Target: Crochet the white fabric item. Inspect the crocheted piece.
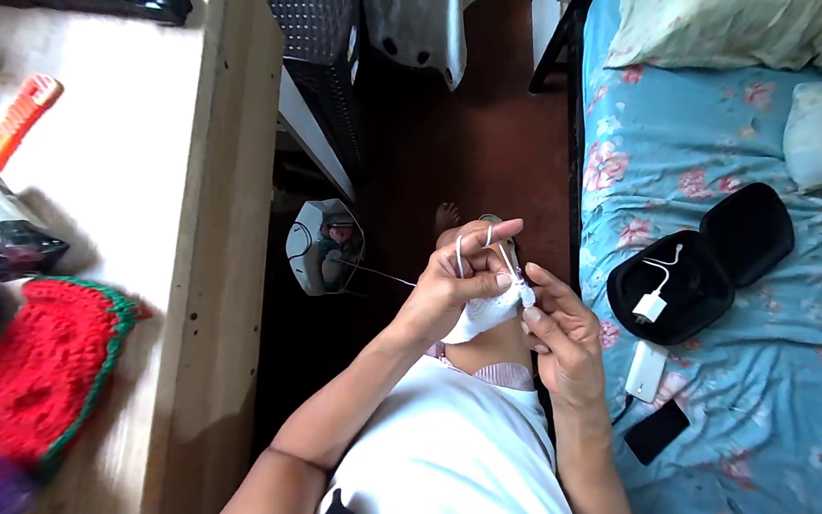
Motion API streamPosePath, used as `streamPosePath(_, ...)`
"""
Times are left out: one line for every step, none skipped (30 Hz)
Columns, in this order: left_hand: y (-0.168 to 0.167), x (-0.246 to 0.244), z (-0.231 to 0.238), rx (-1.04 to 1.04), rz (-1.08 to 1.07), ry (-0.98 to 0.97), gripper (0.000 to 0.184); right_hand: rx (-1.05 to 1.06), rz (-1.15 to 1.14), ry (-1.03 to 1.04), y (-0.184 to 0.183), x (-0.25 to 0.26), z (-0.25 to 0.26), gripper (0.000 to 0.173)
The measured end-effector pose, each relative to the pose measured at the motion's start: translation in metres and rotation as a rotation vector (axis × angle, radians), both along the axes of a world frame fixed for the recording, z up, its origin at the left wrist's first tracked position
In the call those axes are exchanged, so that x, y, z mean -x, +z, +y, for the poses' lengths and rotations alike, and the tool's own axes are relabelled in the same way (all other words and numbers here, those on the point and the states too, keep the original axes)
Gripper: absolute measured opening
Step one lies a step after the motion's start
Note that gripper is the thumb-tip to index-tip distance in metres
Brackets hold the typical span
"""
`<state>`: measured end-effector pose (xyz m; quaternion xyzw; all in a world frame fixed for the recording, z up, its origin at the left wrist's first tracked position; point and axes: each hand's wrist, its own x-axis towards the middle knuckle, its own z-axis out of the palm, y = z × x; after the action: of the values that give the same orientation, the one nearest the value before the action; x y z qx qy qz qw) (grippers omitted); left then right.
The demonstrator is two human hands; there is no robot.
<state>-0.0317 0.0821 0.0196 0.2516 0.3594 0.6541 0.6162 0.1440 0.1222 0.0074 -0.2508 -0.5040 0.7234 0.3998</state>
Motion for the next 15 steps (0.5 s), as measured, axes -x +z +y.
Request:
streamPosePath(-0.0006,-0.0016,-0.0006,0.01,-0.001,0.013,0.057,0.04,0.006,0.004,0.0016,0.0022,0.0008,0.035)
streamPosePath(-0.0013,-0.0018,-0.0014,0.018,-0.004,0.021,0.057,0.06,0.003,0.0,0.0026,0.0037,0.0014,0.033)
streamPosePath(-0.0013,-0.0013,-0.0022,0.028,-0.008,0.03,0.057,0.061,-0.003,-0.004,0.003,0.0045,0.0018,0.031)
streamPosePath(-0.0007,-0.0007,-0.0032,0.035,-0.008,0.037,0.057,0.049,-0.012,-0.014,0.0026,0.0051,0.0017,0.031)
streamPosePath(0.0003,-0.0004,-0.004,0.038,-0.001,0.046,0.057,0.017,-0.029,-0.03,0.0018,0.0055,0.0011,0.03)
streamPosePath(0.0014,-0.0006,-0.0048,0.037,0.012,0.057,0.058,-0.039,-0.062,-0.057,0.0007,0.0057,0.0001,0.03)
streamPosePath(0.0018,-0.0007,-0.0057,0.036,0.024,0.068,0.059,-0.115,-0.11,-0.091,0.0,0.0054,-0.0011,0.029)
streamPosePath(0.0024,-0.0008,-0.0065,0.035,0.039,0.075,0.06,-0.203,-0.164,-0.128,-0.0002,0.0051,-0.0022,0.028)
streamPosePath(0.0031,-0.0012,-0.007,0.04,0.051,0.085,0.06,-0.285,-0.212,-0.168,-0.0004,0.005,-0.0031,0.027)
streamPosePath(0.0032,-0.0016,-0.0072,0.043,0.062,0.094,0.061,-0.358,-0.259,-0.202,-0.0008,0.0048,-0.0038,0.025)
streamPosePath(0.0031,-0.0019,-0.0072,0.043,0.072,0.096,0.061,-0.416,-0.299,-0.231,-0.0011,0.0047,-0.0045,0.024)
streamPosePath(0.0029,-0.0021,-0.0072,0.039,0.075,0.096,0.061,-0.455,-0.32,-0.253,-0.0015,0.0048,-0.0051,0.023)
streamPosePath(0.003,-0.0023,-0.0071,0.037,0.076,0.098,0.061,-0.471,-0.321,-0.263,-0.0017,0.005,-0.0054,0.023)
streamPosePath(0.0032,-0.0027,-0.0071,0.038,0.078,0.099,0.061,-0.467,-0.308,-0.255,-0.0017,0.0047,-0.0053,0.023)
streamPosePath(0.0033,-0.003,-0.0073,0.036,0.082,0.096,0.062,-0.44,-0.282,-0.231,-0.0015,0.004,-0.0046,0.025)
